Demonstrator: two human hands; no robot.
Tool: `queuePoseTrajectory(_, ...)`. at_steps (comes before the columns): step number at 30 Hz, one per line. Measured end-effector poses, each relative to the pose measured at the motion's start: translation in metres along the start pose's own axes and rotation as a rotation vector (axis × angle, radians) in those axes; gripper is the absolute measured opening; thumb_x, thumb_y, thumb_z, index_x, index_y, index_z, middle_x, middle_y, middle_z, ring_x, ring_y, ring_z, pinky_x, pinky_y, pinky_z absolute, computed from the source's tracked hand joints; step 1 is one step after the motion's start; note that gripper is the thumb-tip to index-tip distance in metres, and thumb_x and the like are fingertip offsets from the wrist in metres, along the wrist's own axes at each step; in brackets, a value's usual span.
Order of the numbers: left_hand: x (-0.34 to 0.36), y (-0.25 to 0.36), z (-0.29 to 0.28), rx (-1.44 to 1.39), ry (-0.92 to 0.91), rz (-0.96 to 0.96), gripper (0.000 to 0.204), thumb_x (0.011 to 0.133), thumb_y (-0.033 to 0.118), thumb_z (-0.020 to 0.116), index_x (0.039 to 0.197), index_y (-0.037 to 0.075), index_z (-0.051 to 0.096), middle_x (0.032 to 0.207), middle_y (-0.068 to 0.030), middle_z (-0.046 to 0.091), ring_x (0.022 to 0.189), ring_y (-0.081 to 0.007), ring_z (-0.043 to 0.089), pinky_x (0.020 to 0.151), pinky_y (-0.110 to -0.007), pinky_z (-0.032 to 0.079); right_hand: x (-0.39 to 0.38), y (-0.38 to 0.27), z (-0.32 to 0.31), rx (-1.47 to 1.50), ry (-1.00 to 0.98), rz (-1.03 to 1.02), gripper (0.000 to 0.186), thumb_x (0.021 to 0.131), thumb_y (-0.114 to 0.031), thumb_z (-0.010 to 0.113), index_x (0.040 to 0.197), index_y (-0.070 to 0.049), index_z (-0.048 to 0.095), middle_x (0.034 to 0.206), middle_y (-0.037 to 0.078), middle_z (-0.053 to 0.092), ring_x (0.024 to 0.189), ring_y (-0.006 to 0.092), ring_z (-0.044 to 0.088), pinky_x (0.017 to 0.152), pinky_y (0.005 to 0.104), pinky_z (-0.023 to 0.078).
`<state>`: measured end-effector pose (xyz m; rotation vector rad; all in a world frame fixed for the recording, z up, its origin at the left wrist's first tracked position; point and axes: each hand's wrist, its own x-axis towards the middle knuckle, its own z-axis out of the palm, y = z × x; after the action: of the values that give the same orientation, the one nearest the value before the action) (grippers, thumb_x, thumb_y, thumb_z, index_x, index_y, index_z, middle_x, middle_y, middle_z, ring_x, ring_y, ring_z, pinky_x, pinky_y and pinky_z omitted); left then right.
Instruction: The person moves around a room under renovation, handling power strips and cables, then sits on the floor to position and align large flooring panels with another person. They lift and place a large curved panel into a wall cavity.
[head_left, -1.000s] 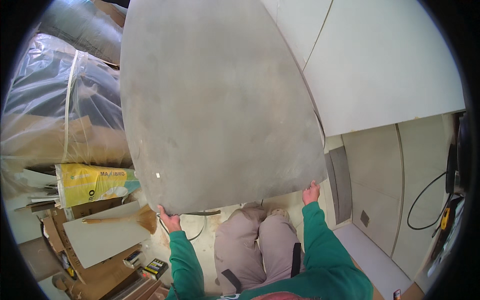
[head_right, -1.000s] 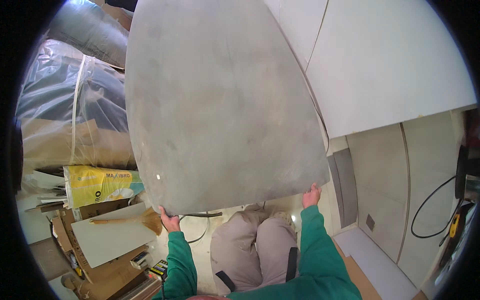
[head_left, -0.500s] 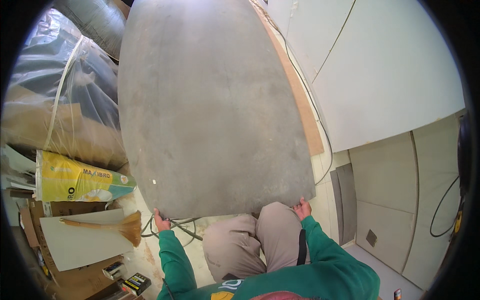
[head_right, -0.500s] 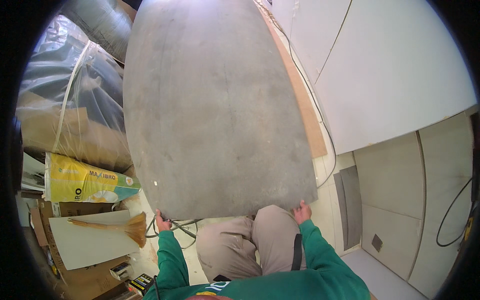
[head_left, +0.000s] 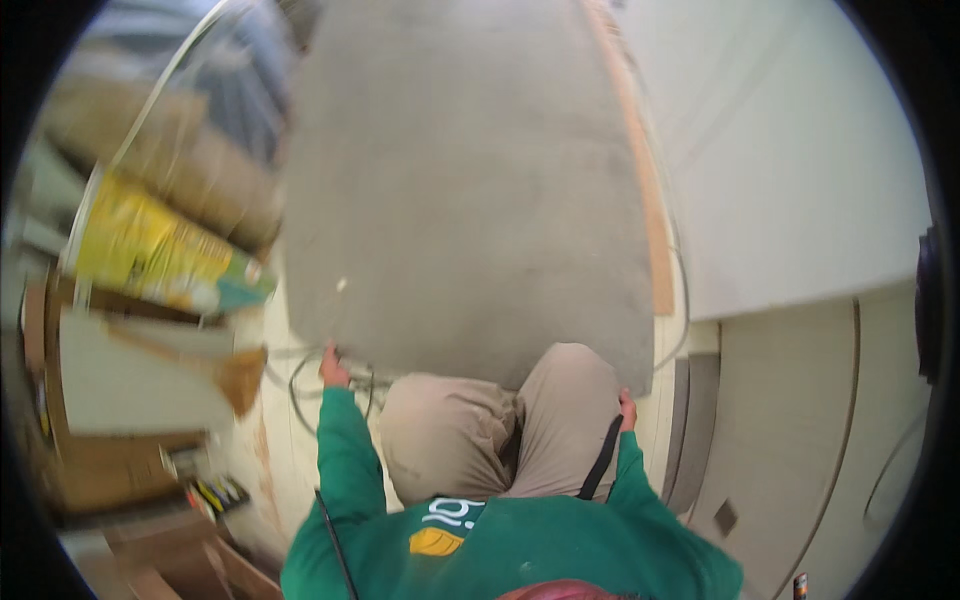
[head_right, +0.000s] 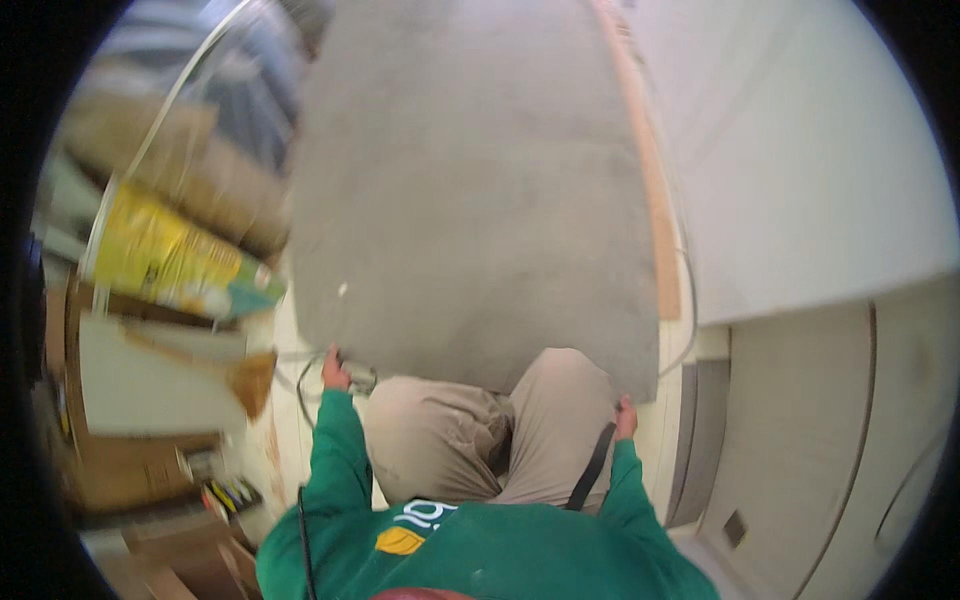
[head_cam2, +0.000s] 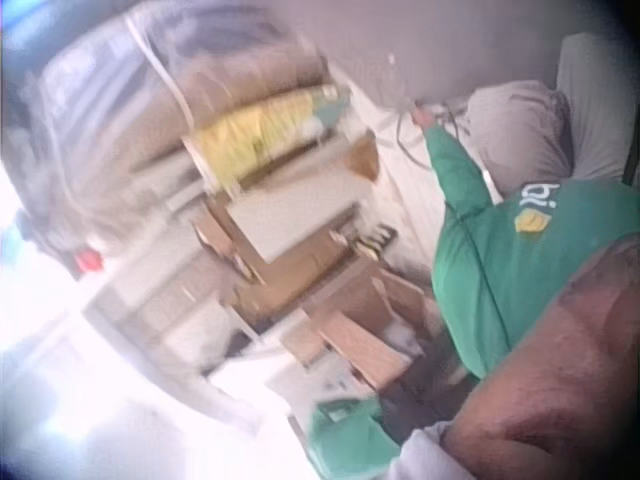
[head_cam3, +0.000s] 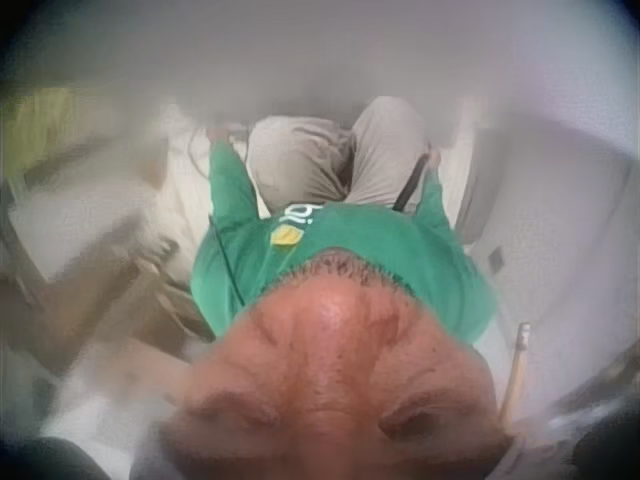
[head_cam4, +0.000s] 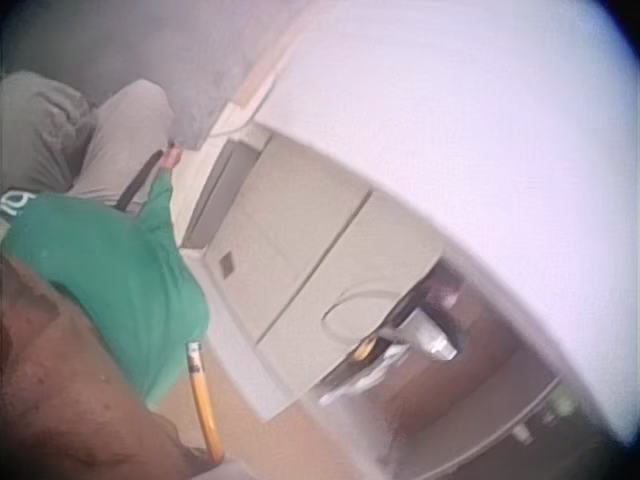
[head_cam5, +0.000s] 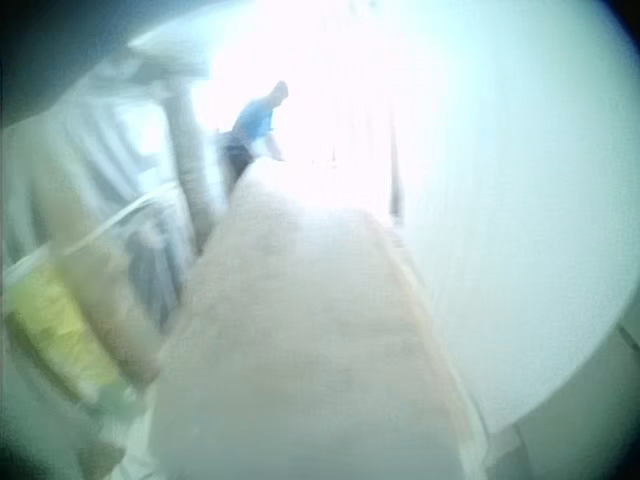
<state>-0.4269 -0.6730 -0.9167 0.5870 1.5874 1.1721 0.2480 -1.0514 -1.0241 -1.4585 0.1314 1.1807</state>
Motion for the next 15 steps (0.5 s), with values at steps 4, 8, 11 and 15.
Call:
queuePoseTrajectory(4, 0.011, -0.017, -0.077, 0.393, -0.134, 0.053, 0.058, 0.09, 0.0, 0.062, 0.147, -0.001, 0.05, 0.147, -0.0198, 0.057, 0.13, -0.0304, 0.058, 0.095, -0.038, 0.049, -0.044, -0.028, 0.068, -0.108, -0.167, 0.02, 0.063, 0.106, -0.049, 0.053, 0.127, 0.009, 0.062, 0.119, 0.017, 0.07, 0.103, 0.0305, 0.071, 0.093, 0.0411, 0.058)
queuePoseTrajectory(8, 0.007, -0.044, 0.019, -0.16, 0.207, -0.381, 0.043, 0.093, 0.013, 0.071, 0.132, 0.0, 0.058, 0.13, -0.0163, 0.062, 0.103, -0.0236, 0.06, 0.071, -0.035, 0.044, -0.074, -0.063, 0.069, -0.214, -0.075, -0.044, 0.064, 0.106, -0.05, 0.053, 0.127, 0.009, 0.062, 0.117, 0.018, 0.071, 0.099, 0.0319, 0.072, 0.09, 0.0419, 0.059)
queuePoseTrajectory(11, 0.0, -0.06, 0.034, -0.18, 0.26, -0.312, 0.033, 0.094, 0.018, 0.072, 0.12, 0.0, 0.062, 0.114, -0.0137, 0.066, 0.085, -0.0192, 0.057, 0.06, -0.034, 0.038, -0.069, -0.064, 0.069, -0.182, -0.06, 0.001, 0.064, 0.106, -0.05, 0.053, 0.128, 0.01, 0.062, 0.116, 0.018, 0.071, 0.098, 0.0322, 0.072, 0.09, 0.0421, 0.06)
queuePoseTrajectory(15, -0.012, -0.075, 0.042, -0.153, 0.243, -0.333, 0.028, 0.096, 0.023, 0.073, 0.111, 0.0, 0.068, 0.103, -0.0113, 0.071, 0.071, -0.0156, 0.056, 0.054, -0.033, 0.036, -0.053, -0.057, 0.067, -0.146, -0.039, 0.046, 0.064, 0.106, -0.05, 0.053, 0.128, 0.01, 0.061, 0.116, 0.018, 0.071, 0.097, 0.0327, 0.073, 0.089, 0.0424, 0.06)
